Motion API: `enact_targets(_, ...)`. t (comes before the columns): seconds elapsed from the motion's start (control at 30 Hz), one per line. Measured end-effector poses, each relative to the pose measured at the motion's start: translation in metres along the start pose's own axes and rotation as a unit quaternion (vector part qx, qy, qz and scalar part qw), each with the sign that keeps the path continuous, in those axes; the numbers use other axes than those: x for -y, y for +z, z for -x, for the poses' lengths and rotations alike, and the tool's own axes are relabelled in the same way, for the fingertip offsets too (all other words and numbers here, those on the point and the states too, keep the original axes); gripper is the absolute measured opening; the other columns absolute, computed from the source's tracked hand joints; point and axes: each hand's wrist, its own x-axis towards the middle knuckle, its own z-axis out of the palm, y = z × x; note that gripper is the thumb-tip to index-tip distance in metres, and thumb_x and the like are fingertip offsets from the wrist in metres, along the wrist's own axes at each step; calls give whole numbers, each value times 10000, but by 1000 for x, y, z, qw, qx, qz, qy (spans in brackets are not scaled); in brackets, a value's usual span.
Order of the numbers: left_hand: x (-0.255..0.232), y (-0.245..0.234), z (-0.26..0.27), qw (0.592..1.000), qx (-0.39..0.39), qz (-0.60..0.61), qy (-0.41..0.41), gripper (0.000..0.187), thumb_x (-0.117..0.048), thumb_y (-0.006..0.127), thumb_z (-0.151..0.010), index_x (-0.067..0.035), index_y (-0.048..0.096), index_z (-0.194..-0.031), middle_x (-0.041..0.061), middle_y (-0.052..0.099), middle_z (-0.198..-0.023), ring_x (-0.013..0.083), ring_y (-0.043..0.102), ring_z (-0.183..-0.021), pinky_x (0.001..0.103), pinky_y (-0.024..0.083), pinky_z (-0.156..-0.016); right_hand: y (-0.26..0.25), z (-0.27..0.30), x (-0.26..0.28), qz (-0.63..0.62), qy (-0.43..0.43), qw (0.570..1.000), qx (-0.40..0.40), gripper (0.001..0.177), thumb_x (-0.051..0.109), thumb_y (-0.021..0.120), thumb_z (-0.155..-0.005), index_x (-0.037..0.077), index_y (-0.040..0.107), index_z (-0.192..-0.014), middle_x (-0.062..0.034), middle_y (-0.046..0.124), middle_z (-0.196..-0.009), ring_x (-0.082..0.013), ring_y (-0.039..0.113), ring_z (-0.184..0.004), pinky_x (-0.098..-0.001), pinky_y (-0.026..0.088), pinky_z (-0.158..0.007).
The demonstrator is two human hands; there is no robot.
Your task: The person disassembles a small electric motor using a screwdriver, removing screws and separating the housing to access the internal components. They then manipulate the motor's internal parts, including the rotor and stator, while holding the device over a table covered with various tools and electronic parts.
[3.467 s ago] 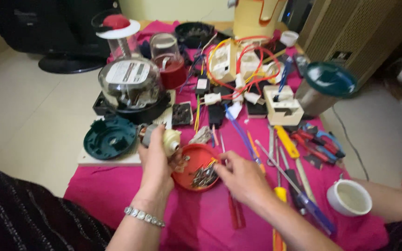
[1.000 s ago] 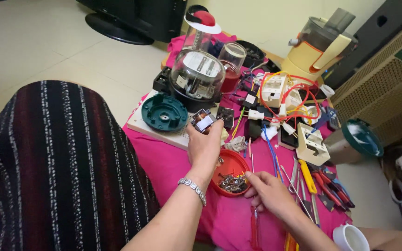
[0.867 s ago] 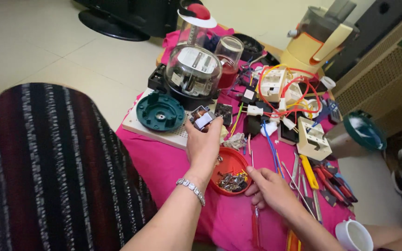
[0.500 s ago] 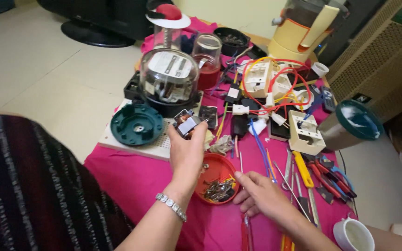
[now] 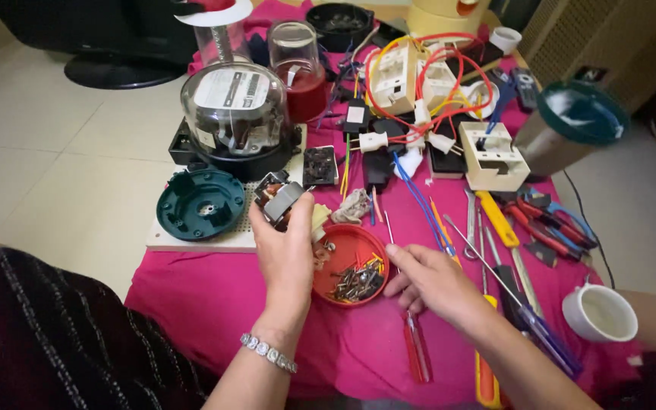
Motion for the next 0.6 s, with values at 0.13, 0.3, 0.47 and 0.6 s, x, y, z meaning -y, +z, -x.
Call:
enact_targets(0.13, -10, -3, 23, 996, 16, 81, 22, 605, -363, 638, -839, -37, 489, -1326, 134, 660, -968, 179, 587, -532, 289, 498, -412, 4, 10, -3, -2, -11, 1000, -13, 497, 451, 596, -966, 8, 704, -1166, -264, 782, -809, -222, 678, -528, -297, 575, -454)
enact_targets(0.3, -19, 1, 41, 999, 1, 48, 20, 1072, -472, 747, -815, 68, 227, -1581, 392, 280, -1576, 516, 278, -1487, 552, 224, -1221, 7, 19, -3, 21, -39, 999, -25, 447, 408, 621, -956, 47, 734, -1194, -229, 794, -798, -220, 684, -556, -292, 581, -483)
enact_targets(0.47, 11, -1, 41, 998, -2, 13, 64, 704, -414, 636, -823, -41, 470, -1397, 153, 697, -1178, 249, 702, -947, 342, 551, -824, 9, 33, 17, 18, -9, 999, -25, 351, 304, 600, -974, 43, 767, -1138, -104, 726, -723, -164, 589, -547, -268, 455, -502)
enact_targets(0.6, 4, -5, 49, 998, -6, 37, 41, 636, -381, 632, -828, -57, 507, -1361, 127, 716, -1124, 226, 692, -890, 331, 554, -791, 12, 35, 20, 6, -4, 1000, -30, 327, 264, 618, -970, 24, 776, -1128, -119, 724, -707, -164, 565, -522, -261, 423, -479)
